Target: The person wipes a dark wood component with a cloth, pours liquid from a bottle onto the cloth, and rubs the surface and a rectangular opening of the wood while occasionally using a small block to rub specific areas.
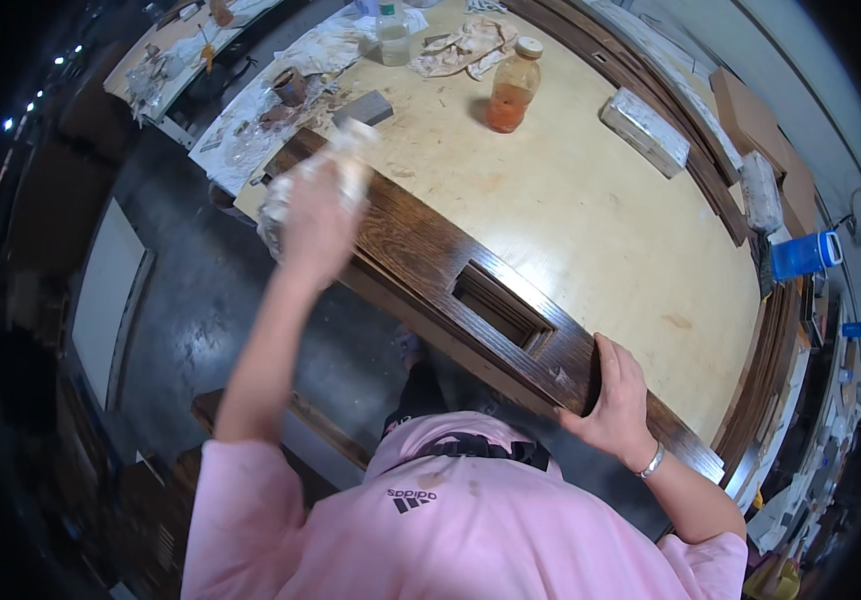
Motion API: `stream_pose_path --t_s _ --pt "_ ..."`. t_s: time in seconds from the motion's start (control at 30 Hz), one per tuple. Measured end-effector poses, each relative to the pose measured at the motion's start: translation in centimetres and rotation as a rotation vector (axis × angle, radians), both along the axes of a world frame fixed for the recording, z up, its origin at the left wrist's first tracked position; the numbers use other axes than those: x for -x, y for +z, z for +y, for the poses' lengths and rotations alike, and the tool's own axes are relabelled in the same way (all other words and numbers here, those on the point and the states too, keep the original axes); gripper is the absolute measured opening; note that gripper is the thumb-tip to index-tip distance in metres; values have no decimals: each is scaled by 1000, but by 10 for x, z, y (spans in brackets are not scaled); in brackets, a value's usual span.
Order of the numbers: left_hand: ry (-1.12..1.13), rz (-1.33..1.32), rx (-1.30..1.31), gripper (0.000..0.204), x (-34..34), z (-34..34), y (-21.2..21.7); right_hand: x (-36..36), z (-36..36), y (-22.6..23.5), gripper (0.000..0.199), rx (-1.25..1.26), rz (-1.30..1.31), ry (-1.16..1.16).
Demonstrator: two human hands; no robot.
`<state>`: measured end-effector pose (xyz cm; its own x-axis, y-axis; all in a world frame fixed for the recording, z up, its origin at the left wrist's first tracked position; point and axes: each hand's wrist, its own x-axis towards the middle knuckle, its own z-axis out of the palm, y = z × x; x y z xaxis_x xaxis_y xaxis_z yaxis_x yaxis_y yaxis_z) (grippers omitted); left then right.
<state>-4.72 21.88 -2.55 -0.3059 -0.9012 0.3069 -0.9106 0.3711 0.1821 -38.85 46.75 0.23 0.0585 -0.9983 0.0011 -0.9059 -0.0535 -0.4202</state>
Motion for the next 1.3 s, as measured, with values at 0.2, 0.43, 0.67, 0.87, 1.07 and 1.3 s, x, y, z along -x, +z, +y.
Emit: stream_pose_path --t_s 0.2,0.43,0.67,0.87,1.07,1.3 --pt "-667 391 -1 35 72 116 3 0 2 1 98 3 4 -10" --pt "-508 422 -88 44 79 115 6 -3 1 4 97 7 2 6" --pt "-423 1085 -841 21 74 161 44 -1 6 2 98 19 9 -13" --pt "-445 1273 -836 34 119 168 70 5 3 4 98 125 -108 91" --pt "-842 1091 -717 51 143 176 58 -53 13 20 68 148 -1352 -328" --pt "-492 1059 -661 31 52 122 75 -5 22 29 17 452 -881 -589"
